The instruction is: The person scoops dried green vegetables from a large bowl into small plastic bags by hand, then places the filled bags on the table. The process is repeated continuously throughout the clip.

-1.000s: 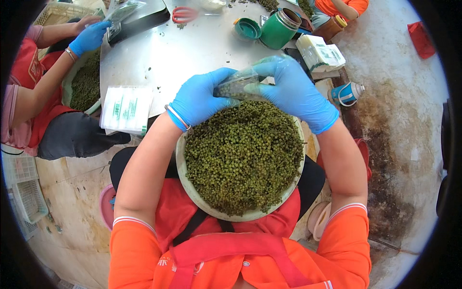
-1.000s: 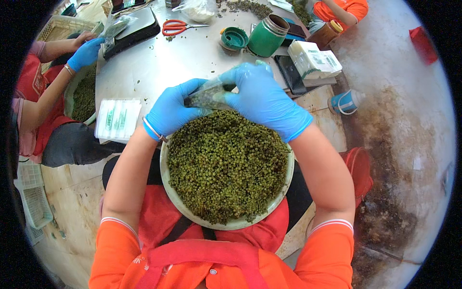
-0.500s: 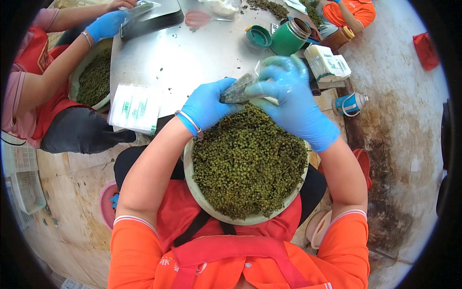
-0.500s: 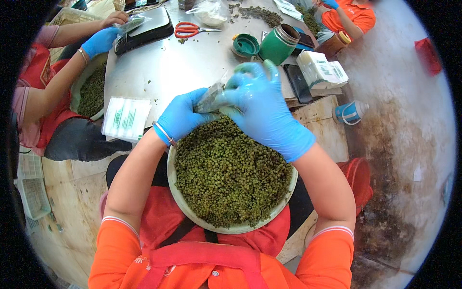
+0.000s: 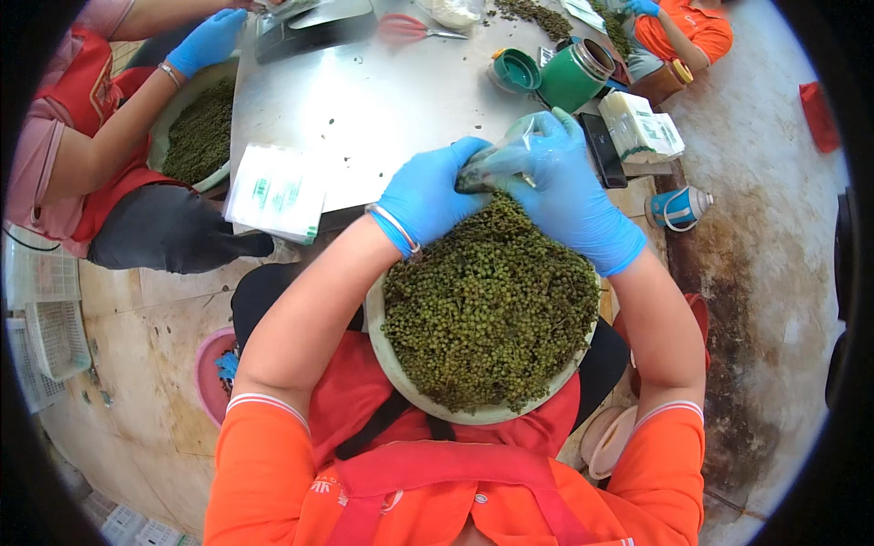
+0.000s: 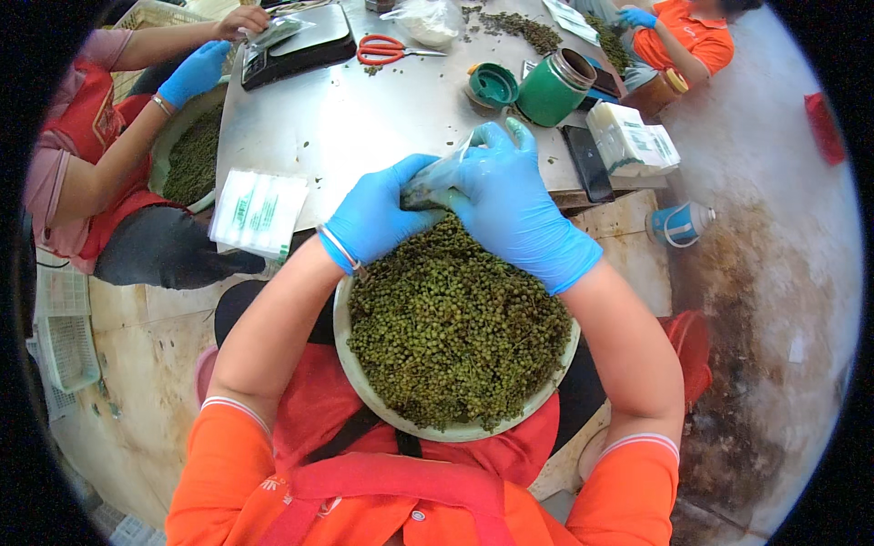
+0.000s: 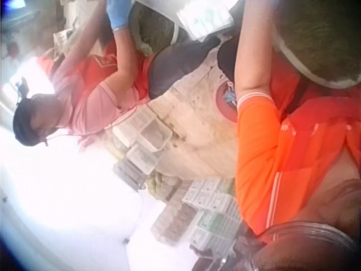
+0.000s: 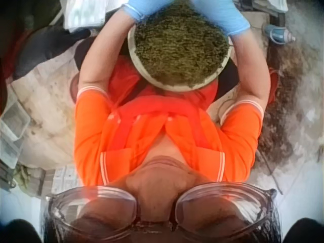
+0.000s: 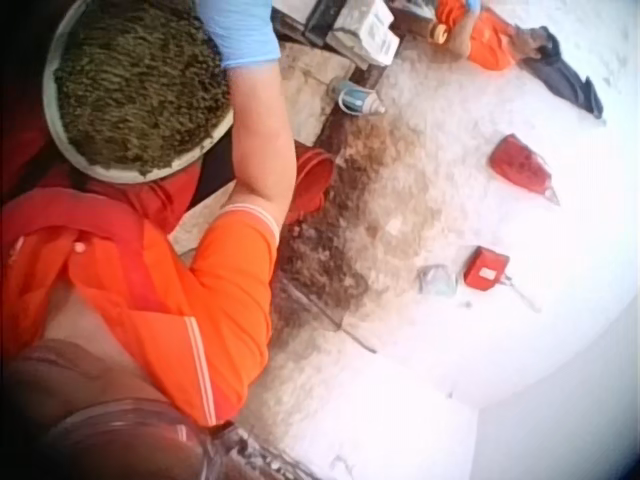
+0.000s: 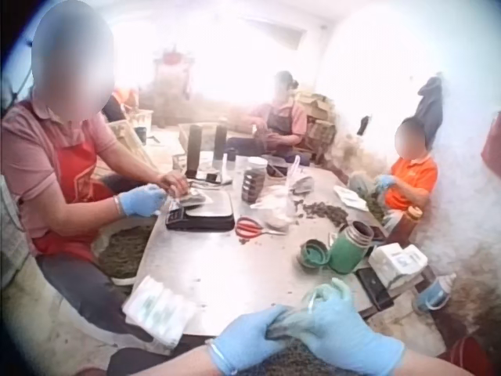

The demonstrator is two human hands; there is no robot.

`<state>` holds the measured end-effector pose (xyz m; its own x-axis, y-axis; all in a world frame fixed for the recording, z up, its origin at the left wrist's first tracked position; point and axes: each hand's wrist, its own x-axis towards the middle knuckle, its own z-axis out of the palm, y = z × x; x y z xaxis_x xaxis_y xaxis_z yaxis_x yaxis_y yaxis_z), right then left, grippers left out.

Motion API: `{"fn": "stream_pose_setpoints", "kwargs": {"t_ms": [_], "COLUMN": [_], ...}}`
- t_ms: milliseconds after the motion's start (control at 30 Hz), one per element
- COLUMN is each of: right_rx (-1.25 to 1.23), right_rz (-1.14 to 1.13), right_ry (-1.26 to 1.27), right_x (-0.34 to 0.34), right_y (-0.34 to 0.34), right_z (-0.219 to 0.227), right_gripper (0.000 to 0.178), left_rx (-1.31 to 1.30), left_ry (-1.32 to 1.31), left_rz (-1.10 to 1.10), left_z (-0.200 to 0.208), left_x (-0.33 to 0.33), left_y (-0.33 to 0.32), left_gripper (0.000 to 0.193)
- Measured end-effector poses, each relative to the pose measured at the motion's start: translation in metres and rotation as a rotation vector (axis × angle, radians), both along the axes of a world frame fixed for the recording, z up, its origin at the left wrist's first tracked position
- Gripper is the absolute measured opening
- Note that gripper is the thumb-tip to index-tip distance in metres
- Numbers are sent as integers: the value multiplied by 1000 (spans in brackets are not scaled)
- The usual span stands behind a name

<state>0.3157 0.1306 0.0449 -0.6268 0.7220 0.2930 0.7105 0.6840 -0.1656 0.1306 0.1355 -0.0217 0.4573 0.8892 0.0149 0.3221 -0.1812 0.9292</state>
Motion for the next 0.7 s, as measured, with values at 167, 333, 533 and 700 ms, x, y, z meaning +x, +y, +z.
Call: {"fn": "stream_pose_setpoints", "kwargs": {"t_ms": [167,333,533,700], "right_rx": [99,374,-609,-647], "right_rz": [28,-40,-222,-110], "right_ry": [-34,173,-272,-265], "right_x": [2,-14,21,33], "right_y": [23,23,5,9], "right_z": [5,20,-46,-81], "right_gripper": [22,28,47,51], "left_rx": [554,211,63,188], "left_ry": [-147,-439,-369,327], "left_rz": [172,473,763,837], "left_z": [8,-29,-79,-89], "left_x": [-16,-33,-102,-132], "left_y": [20,46,103,106], "left_gripper": [53,13,9,37]}}
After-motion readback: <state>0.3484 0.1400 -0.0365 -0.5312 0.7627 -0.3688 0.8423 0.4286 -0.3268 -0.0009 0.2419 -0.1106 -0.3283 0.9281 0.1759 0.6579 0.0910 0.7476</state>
